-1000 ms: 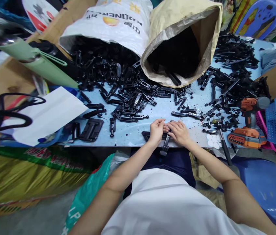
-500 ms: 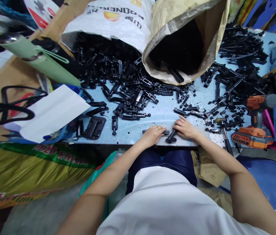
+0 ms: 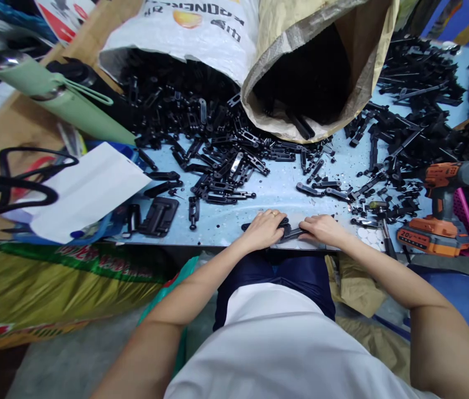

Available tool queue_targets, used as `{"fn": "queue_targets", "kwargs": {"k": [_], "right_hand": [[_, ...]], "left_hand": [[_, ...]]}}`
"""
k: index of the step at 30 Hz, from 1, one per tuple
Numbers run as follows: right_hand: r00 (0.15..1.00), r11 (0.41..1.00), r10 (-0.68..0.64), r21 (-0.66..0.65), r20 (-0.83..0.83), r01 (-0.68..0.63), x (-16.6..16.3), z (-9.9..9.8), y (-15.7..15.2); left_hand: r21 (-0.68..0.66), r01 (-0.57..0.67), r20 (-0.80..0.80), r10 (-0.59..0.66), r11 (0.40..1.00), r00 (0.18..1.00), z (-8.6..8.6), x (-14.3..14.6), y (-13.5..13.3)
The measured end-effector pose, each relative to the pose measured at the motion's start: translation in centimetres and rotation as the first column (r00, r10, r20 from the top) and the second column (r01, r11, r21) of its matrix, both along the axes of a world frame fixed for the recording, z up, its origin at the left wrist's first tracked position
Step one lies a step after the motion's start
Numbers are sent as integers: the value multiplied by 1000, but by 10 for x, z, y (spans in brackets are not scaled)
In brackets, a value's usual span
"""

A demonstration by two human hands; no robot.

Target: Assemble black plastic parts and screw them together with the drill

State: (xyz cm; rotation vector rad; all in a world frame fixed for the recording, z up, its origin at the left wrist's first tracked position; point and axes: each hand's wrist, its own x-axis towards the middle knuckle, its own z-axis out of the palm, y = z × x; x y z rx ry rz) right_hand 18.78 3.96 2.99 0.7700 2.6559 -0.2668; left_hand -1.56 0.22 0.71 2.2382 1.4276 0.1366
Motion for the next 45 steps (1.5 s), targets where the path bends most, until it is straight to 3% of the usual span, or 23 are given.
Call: {"fn": "queue_targets", "kwargs": {"k": [6,19,34,39,45], "right_hand": [[993,986,-97,129,-70,106,-3,-6,-14],[992,991,-105,78,-73,111,-4,-1,-24],[972,974,-225,9,-72,226,-6,-10,-28],[969,975,-172,107,-180,193,-6,-9,-33],[973,958,-140,225,-185,181,-15,9,-32]], "left_hand": [[-8,-64,9,64,998,998,3,4,-3],[2,26,25,-26,1000,999,-3,-1,-2],[61,1,-10,0,998,1000,-5,1,-5],[114,0,70,-8,993,998,-10,-3,-11],[208,-54,150,23,977,988,-21,-6,-13]]}}
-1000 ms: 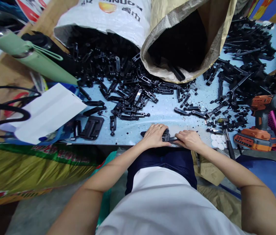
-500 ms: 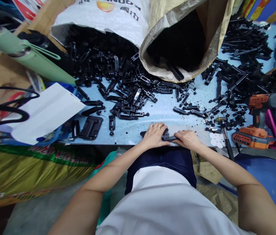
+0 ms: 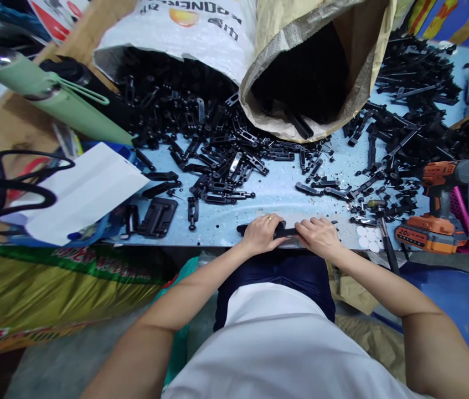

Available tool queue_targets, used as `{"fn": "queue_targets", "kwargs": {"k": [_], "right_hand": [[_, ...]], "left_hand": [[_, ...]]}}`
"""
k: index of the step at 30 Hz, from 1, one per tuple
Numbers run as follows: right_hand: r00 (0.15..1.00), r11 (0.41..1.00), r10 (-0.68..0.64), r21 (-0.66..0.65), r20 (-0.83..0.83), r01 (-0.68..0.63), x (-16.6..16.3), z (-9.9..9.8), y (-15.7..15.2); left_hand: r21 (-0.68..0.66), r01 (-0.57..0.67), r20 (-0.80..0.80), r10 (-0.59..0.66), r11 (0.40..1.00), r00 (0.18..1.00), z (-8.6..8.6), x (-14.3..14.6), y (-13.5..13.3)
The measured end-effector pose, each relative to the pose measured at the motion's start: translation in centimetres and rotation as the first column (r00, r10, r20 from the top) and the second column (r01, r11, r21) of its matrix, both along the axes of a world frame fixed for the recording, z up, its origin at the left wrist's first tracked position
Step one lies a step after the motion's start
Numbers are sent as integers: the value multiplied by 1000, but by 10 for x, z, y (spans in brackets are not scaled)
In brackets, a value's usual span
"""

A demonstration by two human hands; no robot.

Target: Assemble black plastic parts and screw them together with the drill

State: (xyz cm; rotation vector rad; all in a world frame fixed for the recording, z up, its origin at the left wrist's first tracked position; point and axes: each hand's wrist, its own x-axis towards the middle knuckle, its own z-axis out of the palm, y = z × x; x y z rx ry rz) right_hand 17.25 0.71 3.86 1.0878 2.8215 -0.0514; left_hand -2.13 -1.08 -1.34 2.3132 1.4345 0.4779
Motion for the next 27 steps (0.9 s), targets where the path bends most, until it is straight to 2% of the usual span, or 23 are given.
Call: {"fn": "queue_targets", "kwargs": {"k": [4,9,11,14,17,20,23,27], "right_hand": [[999,998,43,36,-20,-42,6,0,3],[991,998,-1,57,-135,9,35,-24,2],[982,998,-26,44,-188,35,46,-36,2],[973,998,-49,22,-224,55,54,-47,3],[969,997,-70,-5,-237,71,53,-49,1],[959,997,-72,-8,-274,73,57,-44,1],[927,978,-185,28,-326,205,74,-31,15],[816,844,-459,115,-351,524,104,-13,66]], "left_hand": [[25,42,11,-42,999,999,-1,3,4],[-122,172,-39,-178,978,983,9,16,21],[-110,179,-5,-181,978,983,17,29,44],[-27,89,14,-89,996,996,30,57,94],[-1,144,-131,-143,990,981,37,89,139],[-12,178,-216,-177,984,960,36,110,160],[-4,175,-207,-172,985,963,31,115,161],[13,112,-142,-109,994,984,32,98,146]]}}
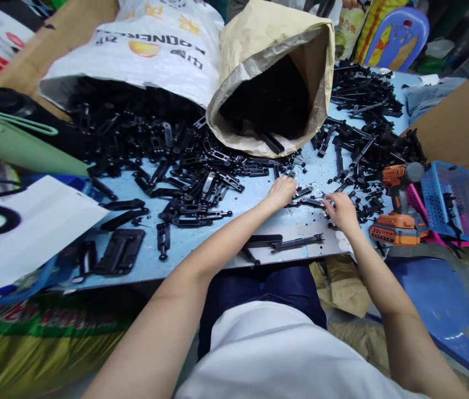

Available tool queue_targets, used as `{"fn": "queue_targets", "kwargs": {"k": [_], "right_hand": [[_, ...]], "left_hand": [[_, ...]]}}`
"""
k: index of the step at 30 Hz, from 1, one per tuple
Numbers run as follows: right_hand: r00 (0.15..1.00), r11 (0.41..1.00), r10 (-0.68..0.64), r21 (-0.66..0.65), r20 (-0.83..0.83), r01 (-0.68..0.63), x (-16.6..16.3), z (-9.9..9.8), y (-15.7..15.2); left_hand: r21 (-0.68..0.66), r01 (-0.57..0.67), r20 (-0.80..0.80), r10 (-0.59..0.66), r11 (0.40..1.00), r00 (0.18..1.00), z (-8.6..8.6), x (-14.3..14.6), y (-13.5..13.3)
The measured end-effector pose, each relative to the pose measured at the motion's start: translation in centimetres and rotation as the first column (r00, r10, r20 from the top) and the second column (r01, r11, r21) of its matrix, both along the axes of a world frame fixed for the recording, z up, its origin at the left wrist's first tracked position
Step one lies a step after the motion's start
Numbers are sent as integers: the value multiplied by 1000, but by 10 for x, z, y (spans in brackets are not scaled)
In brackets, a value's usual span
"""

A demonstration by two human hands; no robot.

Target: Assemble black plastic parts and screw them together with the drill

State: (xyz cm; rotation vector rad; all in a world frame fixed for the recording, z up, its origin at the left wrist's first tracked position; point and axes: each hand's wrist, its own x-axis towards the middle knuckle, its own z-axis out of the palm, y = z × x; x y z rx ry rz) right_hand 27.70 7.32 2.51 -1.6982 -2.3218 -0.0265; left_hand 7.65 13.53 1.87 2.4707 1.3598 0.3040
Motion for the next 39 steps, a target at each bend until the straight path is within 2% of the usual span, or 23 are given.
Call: {"fn": "queue_targets", "kwargs": {"k": [1,3,5,6,8,10,12,13,15,17,20,26,31,34,37,39], "right_hand": [[999,999,-39,9,10,39,6,2,17],[999,999,-33,-12,8,33,15,5,50],[999,997,15,-73,-41,-18,18,6,77],[997,994,29,-101,-76,-37,17,7,86],[989,991,32,-123,-148,-50,10,9,93],[977,991,46,-113,-207,-70,-6,11,82],[956,983,101,-120,-276,-139,-28,11,56],[942,973,140,-132,-305,-187,-41,10,39],[906,945,213,-158,-365,-286,-62,6,6],[855,917,250,-173,-454,-360,-78,2,-21],[805,904,271,-149,-527,-401,-86,-2,-43],[833,889,430,1,-348,-459,-85,-1,-53],[830,866,491,46,-266,-497,-88,-3,-56],[828,850,517,18,-219,-526,-88,-5,-56],[830,852,521,52,-198,-521,-87,-11,-58],[820,847,530,102,-217,-521,-86,-16,-60]], "left_hand": [[-7,-44,67,45,999,997,2,-8,-7],[-64,-153,258,164,986,952,6,-30,-25],[-215,-245,463,320,945,826,8,-57,-47],[-328,-274,545,418,904,727,8,-72,-58],[-584,-262,611,628,768,481,6,-100,-81],[-783,-167,547,790,600,276,2,-123,-100],[-881,-75,449,876,467,176,-4,-137,-116],[-904,-51,414,897,425,154,-7,-141,-122],[-918,-44,385,914,393,128,-11,-145,-131],[-916,-47,392,914,398,105,-13,-146,-135],[-913,-17,405,911,407,80,-13,-146,-138],[-899,11,437,894,438,102,-10,-145,-139],[-872,-50,472,864,487,172,-7,-141,-139],[-833,-104,502,821,544,271,-5,-136,-138],[-810,-108,499,774,577,389,-7,-132,-137],[-799,-161,485,779,580,398,-13,-132,-136]]}}
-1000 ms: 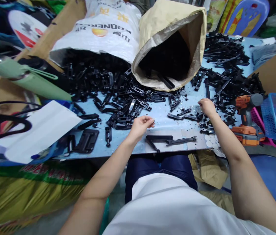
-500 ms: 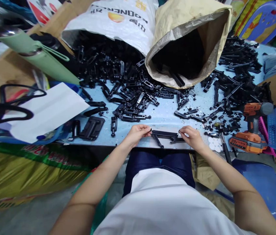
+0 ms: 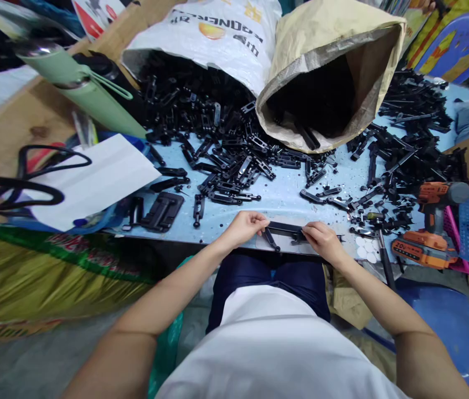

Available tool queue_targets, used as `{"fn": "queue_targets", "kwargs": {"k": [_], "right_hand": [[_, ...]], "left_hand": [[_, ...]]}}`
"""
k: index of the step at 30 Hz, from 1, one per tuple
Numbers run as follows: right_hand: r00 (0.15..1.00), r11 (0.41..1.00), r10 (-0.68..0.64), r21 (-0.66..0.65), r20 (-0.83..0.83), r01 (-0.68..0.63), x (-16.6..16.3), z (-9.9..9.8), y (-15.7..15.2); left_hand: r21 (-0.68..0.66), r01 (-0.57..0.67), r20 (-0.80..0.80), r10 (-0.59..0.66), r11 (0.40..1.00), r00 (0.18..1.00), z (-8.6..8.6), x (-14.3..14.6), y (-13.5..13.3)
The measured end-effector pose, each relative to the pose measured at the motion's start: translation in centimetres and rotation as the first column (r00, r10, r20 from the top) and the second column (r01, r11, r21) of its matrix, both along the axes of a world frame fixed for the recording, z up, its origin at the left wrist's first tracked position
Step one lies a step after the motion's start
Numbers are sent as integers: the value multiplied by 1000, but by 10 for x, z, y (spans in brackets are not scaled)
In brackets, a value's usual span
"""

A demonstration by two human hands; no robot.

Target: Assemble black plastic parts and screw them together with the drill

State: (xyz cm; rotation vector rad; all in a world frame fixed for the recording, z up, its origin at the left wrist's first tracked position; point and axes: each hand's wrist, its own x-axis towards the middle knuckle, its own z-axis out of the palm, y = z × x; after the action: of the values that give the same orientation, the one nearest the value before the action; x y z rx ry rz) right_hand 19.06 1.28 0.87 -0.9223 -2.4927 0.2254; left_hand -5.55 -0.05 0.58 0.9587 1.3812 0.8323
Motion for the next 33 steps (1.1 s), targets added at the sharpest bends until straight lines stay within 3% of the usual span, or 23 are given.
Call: {"fn": "queue_targets", "kwargs": {"k": [4,7,9,10,12,14,16,18,20,23,25,27,29,30,32,33], "right_hand": [[995,1000,0,8,-103,1,6,-12,-6],[992,999,32,4,-119,-32,15,-21,-6],[995,998,66,11,-71,-65,21,-26,-3],[997,997,76,19,-33,-76,23,-29,-1],[995,996,85,37,51,-87,27,-32,3],[987,992,98,61,125,-106,30,-33,7],[970,987,119,85,211,-139,34,-31,10],[947,983,84,130,309,-130,37,-27,13],[930,978,4,191,367,-80,40,-21,15],[939,970,-16,232,343,-68,38,-7,17],[958,972,96,180,269,-148,33,11,15],[953,956,280,63,114,-288,26,35,8],[884,886,447,-69,-133,-458,16,58,-3],[831,839,487,-119,-268,-530,10,66,-11],[730,779,450,-174,-515,-603,-8,70,-27],[687,782,386,-176,-616,-597,-19,65,-36]], "left_hand": [[55,-112,-142,119,992,983,-19,-6,1],[142,-32,-349,80,989,934,-27,-9,-2],[282,95,-543,77,955,836,-26,-4,-6],[359,197,-626,79,912,776,-24,1,-8],[453,460,-756,55,763,653,-20,16,-12],[415,703,-855,-17,578,519,-16,34,-14],[320,838,-921,-63,441,384,-16,47,-13],[254,888,-954,-51,383,295,-18,52,-8],[244,904,-964,-19,350,267,-23,48,-2],[325,882,-942,40,341,332,-26,37,3],[465,817,-881,87,341,465,-18,32,-1],[649,698,-745,70,303,663,2,31,-15],[802,526,-533,-61,281,844,27,34,-34],[844,441,-420,-134,306,897,39,37,-45],[885,276,-210,-206,376,956,57,47,-62],[894,196,-124,-198,403,972,61,53,-68]]}}
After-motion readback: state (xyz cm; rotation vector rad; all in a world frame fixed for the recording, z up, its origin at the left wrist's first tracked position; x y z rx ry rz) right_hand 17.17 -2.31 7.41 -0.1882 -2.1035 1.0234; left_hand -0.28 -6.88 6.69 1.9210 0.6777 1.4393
